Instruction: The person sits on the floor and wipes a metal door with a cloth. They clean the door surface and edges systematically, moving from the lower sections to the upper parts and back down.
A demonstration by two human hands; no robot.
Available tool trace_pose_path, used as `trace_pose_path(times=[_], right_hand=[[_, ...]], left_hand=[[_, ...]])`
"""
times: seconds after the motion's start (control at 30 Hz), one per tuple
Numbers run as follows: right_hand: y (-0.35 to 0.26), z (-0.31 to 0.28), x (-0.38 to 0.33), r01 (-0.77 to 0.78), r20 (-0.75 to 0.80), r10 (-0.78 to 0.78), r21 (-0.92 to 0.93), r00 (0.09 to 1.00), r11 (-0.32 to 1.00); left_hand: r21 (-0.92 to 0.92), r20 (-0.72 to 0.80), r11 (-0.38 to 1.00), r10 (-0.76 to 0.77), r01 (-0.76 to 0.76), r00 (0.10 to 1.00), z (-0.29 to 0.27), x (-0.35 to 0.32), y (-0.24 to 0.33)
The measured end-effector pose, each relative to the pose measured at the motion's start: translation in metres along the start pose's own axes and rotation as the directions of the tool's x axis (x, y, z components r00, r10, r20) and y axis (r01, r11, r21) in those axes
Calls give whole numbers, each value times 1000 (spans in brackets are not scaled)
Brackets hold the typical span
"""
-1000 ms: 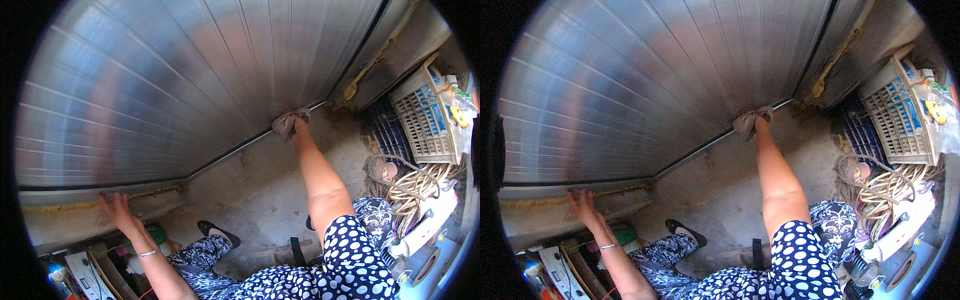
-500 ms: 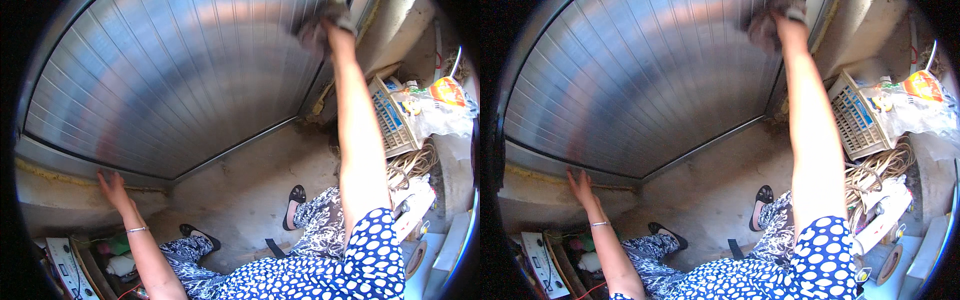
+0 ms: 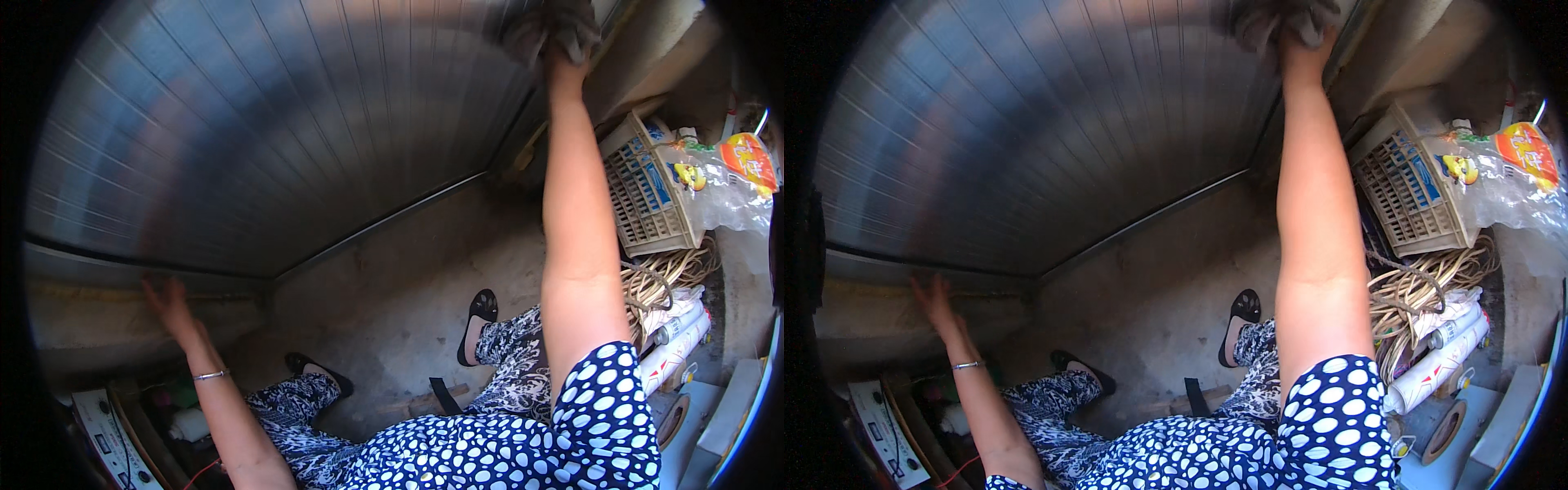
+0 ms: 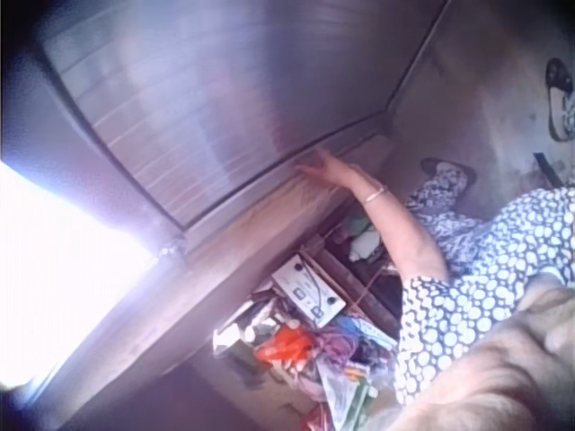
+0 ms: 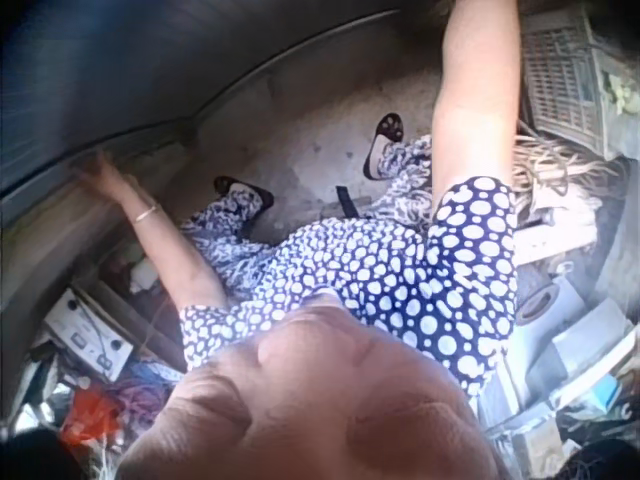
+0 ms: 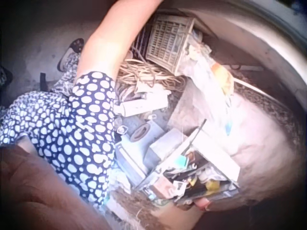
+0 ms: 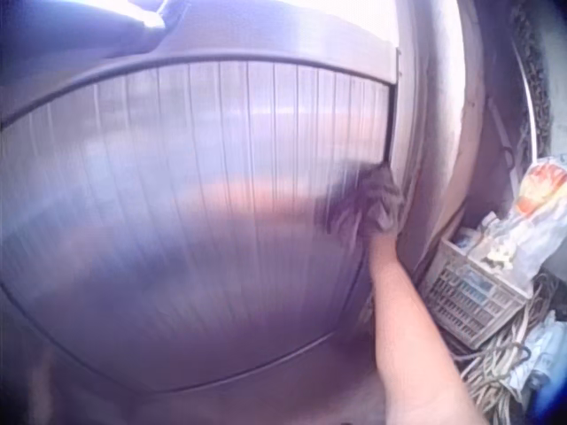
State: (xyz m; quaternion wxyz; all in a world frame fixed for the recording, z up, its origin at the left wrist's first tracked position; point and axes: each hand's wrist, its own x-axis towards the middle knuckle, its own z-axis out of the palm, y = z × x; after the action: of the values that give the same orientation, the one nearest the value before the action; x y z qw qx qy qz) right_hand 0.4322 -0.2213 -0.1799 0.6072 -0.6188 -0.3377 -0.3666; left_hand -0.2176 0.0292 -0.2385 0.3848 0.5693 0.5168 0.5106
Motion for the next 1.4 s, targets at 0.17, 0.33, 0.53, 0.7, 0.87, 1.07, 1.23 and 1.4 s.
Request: trace_pose_path(times=[0.17,0.33,0.53,0.7,0.87,1.07,1.23,1.4], right_hand=[[21,0,-105,-138,7,138,108,990,984],[52,11,-213,-876,58,896,249,440,413],[147,2,-324,-980,242,970,-193,-12,36],[196,-11,-365,-872,322,893,-469,-315,-138],[207,-21,-383,-916,287,872,-61,-397,-397],[158,17,-431,-877,39,943,-382,-330,-291],[102,41,-518,-976,289,952,-212,-103,-42],[16,94,-586,-957,276,953,-222,122,187]], left_hand=[[29,-56,1000,-4,6,998,25,-23,32],[61,-108,994,-87,94,990,45,-43,57],[165,-76,982,106,-93,991,37,-37,43],[205,-64,971,142,-126,988,37,-36,41],[224,-71,963,166,-147,984,36,-38,38],[144,-112,984,121,-105,986,22,-37,31],[82,-67,994,83,-77,994,37,-43,38],[67,5,994,81,-81,997,28,-39,36]])
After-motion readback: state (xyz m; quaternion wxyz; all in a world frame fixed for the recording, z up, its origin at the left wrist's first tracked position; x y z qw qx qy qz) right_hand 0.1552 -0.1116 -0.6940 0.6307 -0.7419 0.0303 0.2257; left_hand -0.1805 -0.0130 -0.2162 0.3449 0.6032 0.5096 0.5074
